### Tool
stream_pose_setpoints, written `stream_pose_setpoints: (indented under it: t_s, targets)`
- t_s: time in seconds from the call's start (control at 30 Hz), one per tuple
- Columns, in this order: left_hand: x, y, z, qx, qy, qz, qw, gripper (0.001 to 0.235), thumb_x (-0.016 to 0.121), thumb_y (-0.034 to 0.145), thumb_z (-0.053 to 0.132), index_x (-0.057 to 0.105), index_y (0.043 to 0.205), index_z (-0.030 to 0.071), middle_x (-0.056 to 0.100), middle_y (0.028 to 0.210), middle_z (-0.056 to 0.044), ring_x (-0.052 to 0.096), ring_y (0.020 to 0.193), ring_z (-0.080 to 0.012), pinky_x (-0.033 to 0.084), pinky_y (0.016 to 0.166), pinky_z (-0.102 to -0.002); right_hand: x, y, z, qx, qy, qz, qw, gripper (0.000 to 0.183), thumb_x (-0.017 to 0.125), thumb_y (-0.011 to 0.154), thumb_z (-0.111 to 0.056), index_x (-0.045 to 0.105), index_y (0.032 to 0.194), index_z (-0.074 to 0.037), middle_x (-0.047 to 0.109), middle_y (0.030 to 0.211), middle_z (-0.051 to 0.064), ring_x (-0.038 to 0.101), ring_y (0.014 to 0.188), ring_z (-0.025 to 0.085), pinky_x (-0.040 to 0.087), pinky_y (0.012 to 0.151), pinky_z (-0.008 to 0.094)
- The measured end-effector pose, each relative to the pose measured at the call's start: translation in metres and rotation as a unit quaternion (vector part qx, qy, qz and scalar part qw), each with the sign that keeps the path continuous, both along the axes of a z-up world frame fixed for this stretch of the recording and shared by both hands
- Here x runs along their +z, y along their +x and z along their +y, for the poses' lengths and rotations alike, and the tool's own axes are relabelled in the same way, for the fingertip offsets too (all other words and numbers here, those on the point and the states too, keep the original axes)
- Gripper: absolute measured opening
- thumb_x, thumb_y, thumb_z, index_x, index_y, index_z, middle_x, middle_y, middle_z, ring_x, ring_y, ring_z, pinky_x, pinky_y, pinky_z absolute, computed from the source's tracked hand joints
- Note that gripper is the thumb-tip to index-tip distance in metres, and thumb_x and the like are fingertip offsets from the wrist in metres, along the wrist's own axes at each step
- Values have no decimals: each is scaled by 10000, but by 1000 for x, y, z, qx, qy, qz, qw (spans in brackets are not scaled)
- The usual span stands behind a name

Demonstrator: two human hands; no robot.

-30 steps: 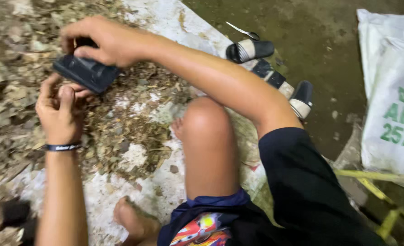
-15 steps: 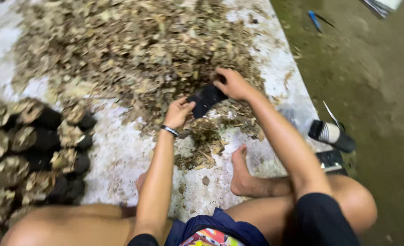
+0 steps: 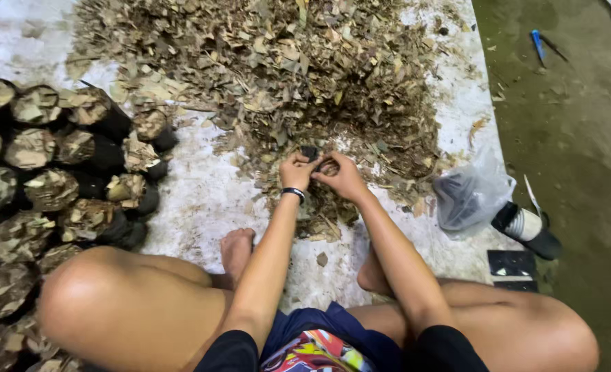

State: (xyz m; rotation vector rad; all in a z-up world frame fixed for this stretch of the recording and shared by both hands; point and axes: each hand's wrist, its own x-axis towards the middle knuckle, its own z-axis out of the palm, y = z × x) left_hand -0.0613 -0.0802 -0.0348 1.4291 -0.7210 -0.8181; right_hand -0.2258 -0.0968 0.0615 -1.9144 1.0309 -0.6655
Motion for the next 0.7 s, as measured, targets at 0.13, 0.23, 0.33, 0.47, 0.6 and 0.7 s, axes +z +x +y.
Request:
stream_pose_setpoints:
  t_s: [0.13, 0.23, 0.33, 0.47, 0.6, 0.7]
  targets:
    - [-1, 9, 8, -97, 55, 10, 994, 356, 875, 829, 289, 683, 905, -2, 745, 766, -106, 730, 674, -150, 557, 615, -288, -36, 1, -10, 21, 39, -87, 995, 396, 877, 822, -278, 676, 1058, -32, 725, 984, 20, 679, 861, 87, 585, 752, 278]
    - [-2, 12, 8, -142, 45, 27, 989, 305, 865, 829, 213, 734, 1010, 5, 781, 927, -74, 736, 866, -122, 582, 755, -253, -61, -2, -20, 4, 80, -112, 990, 303, 812, 886, -238, 711, 1078, -26, 729, 925, 49, 655, 804, 95, 571, 713, 282]
    - [-1, 13, 13, -168, 21, 150, 974, 237, 830, 849, 111, 720, 1036, 15, 766, 961, -79, 724, 859, -131, 603, 754, -253, -70, -7, -24, 2, 92, -151, 984, 246, 809, 905, -183, 734, 1050, 1, 739, 948, 70, 652, 829, 99, 560, 740, 277]
    - [5, 20, 13, -169, -1, 145, 975, 134, 776, 941, 56, 713, 1052, 16, 751, 973, -58, 681, 845, -95, 550, 728, -212, -69, -11, -26, -17, 183, -125, 975, 229, 809, 912, -165, 779, 1051, 14, 767, 952, 64, 686, 787, 113, 586, 700, 277]
    - [4, 29, 14, -122, -5, 90, 988, 142, 757, 928, 55, 688, 1046, 20, 721, 896, -29, 644, 756, -79, 525, 655, -207, -78, -10, -30, -97, 260, -215, 936, 223, 728, 922, -129, 780, 1090, 9, 779, 969, 81, 725, 772, 164, 616, 675, 310]
    - [3, 30, 17, -96, -42, -43, 994, 134, 757, 936, 33, 678, 1039, 1, 699, 883, -14, 610, 765, -54, 502, 684, -192, -89, -7, -34, -148, 324, -283, 890, 227, 702, 923, -127, 755, 1100, 5, 762, 972, 84, 726, 776, 163, 623, 664, 313]
